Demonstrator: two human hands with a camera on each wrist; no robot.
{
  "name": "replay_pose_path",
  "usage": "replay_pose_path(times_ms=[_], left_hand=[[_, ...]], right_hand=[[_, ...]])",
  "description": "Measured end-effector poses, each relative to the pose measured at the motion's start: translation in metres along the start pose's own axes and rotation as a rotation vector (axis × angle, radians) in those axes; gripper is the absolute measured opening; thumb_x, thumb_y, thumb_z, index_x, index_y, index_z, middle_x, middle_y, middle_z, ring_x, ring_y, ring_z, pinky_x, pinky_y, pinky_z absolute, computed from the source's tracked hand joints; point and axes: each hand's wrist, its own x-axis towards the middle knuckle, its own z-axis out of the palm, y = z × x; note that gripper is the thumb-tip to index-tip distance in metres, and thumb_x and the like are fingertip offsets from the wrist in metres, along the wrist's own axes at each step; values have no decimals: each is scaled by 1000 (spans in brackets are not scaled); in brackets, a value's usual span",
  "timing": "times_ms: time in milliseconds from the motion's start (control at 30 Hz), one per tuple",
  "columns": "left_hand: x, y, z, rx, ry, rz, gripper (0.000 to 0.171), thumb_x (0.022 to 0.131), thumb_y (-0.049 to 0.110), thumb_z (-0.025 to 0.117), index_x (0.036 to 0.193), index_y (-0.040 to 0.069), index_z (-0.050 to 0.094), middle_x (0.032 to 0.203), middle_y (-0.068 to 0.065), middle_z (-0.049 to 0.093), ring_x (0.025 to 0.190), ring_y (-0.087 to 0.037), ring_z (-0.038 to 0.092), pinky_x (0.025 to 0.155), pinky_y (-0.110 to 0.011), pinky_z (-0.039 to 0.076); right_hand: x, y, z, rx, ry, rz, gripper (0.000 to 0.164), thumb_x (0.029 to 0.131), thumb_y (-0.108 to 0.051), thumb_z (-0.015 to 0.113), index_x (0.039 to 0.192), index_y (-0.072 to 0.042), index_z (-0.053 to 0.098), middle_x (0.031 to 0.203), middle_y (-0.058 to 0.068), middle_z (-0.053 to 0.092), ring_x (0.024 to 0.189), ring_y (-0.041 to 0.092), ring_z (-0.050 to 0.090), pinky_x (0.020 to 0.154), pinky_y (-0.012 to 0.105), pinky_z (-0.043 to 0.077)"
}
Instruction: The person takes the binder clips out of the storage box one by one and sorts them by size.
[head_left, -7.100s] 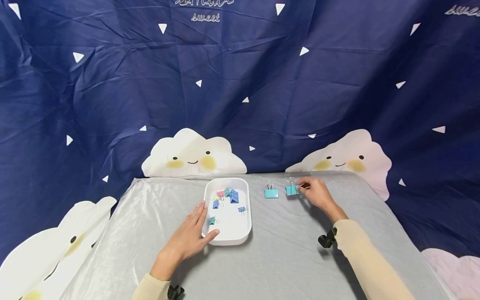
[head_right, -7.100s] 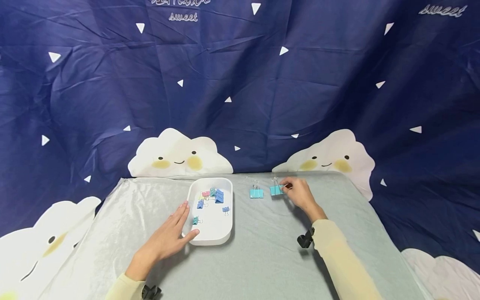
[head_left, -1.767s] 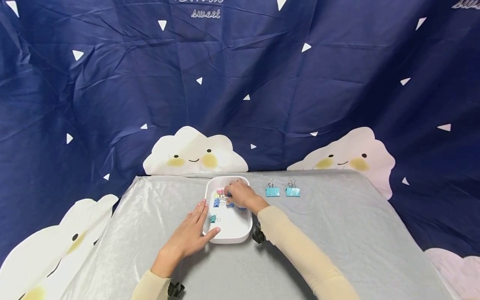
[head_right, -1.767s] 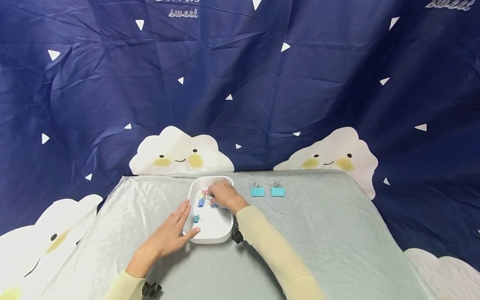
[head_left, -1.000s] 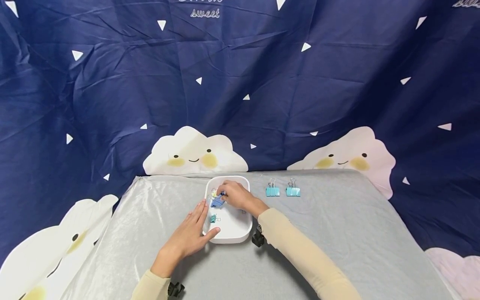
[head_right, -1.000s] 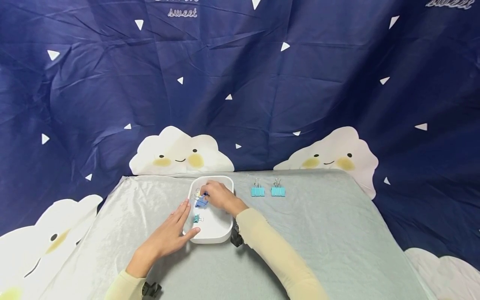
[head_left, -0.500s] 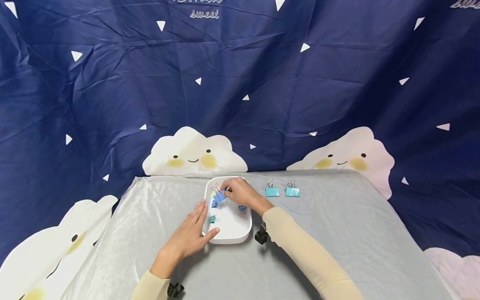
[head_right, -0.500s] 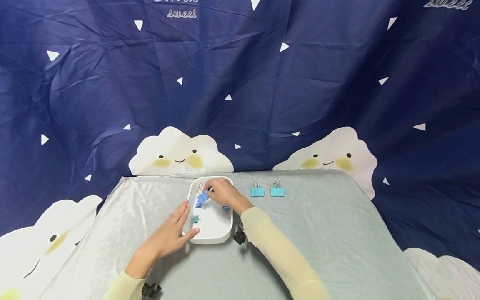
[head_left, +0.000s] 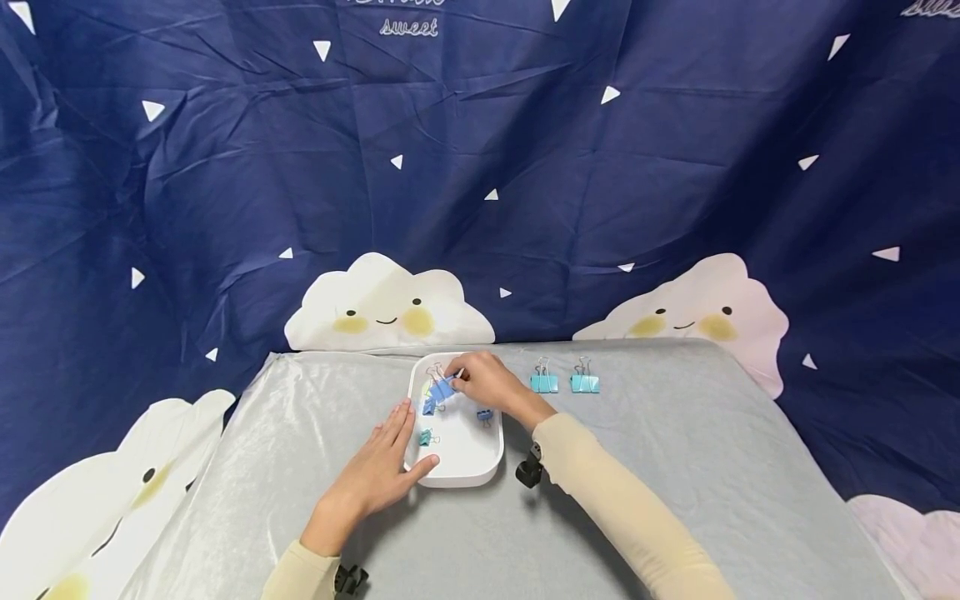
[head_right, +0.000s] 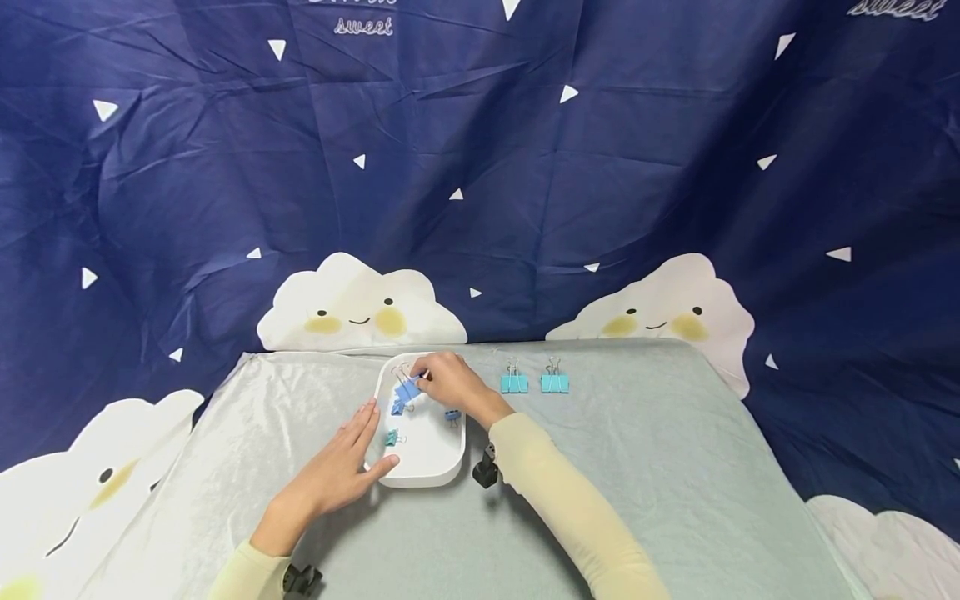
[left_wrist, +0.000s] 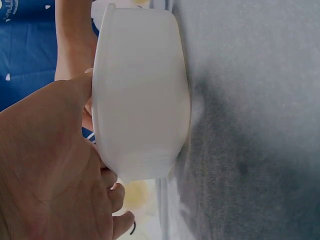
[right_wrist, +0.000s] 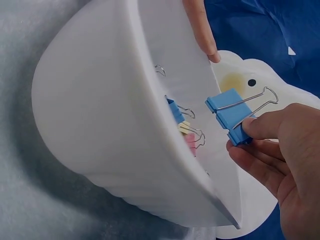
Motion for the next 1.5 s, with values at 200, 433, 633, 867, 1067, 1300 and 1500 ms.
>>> replay_pose_path(times_ms=[200, 433, 633, 867, 1067, 1300, 1500], left_hand=[[1, 1, 0, 1, 9, 0, 99, 104, 65, 52, 168, -2, 19, 179, -17, 14, 166, -35, 17, 135, -58, 22], [0, 0, 1, 34, 14, 7, 98, 105, 65, 52, 168, -3, 20, 179, -17, 14, 166, -36, 18, 135, -56, 22], [0, 0, 1, 21, 12, 4, 98, 104, 66, 52, 168, -3, 20, 179, -17, 14, 166, -36, 18, 135, -56, 21], [0, 0, 2, 26, 9, 2, 99, 104, 67, 50, 168, -2, 20, 179, -16, 13, 166, -36, 18, 136, -55, 21], [0, -1, 2, 25, 12, -1, 99, 104, 68, 49, 168, -2, 20, 179, -16, 13, 166, -35, 18, 136, -55, 21], [0, -1, 3, 19, 15, 0, 99, 104, 68, 49, 168, -2, 21, 179, -16, 13, 166, -36, 18, 136, -54, 20], [0, -1, 3, 12, 15, 0, 99, 104, 68, 50, 168, -2, 21, 179, -16, 13, 166, -36, 18, 136, -54, 20]], right_hand=[[-3, 1, -7, -4, 30, -17, 16, 98, -12, 77, 114, -11, 82, 110, 3, 82, 93, 14, 75, 81, 29, 63], [-8, 2, -17, -4, 72, -47, 14, 96, -12, 79, 110, -11, 83, 105, 3, 82, 89, 13, 76, 78, 27, 63], [-13, 1, -28, 11, 88, -56, 15, 97, -13, 78, 111, -12, 83, 106, 2, 83, 89, 12, 77, 78, 25, 63], [-18, 1, -39, 11, 108, -51, 14, 97, -14, 79, 110, -12, 84, 105, 2, 83, 88, 11, 77, 78, 26, 63], [-23, 4, -47, 10, 133, -71, 13, 97, -13, 78, 109, -12, 84, 103, 2, 83, 87, 10, 77, 79, 27, 64], [-30, 11, -62, 26, 180, -84, 15, 97, -11, 77, 110, -11, 85, 103, 4, 83, 85, 13, 77, 79, 30, 65], [-39, 18, -75, 18, 232, -78, 14, 95, -9, 79, 107, -10, 85, 100, 5, 82, 84, 15, 77, 78, 32, 65]])
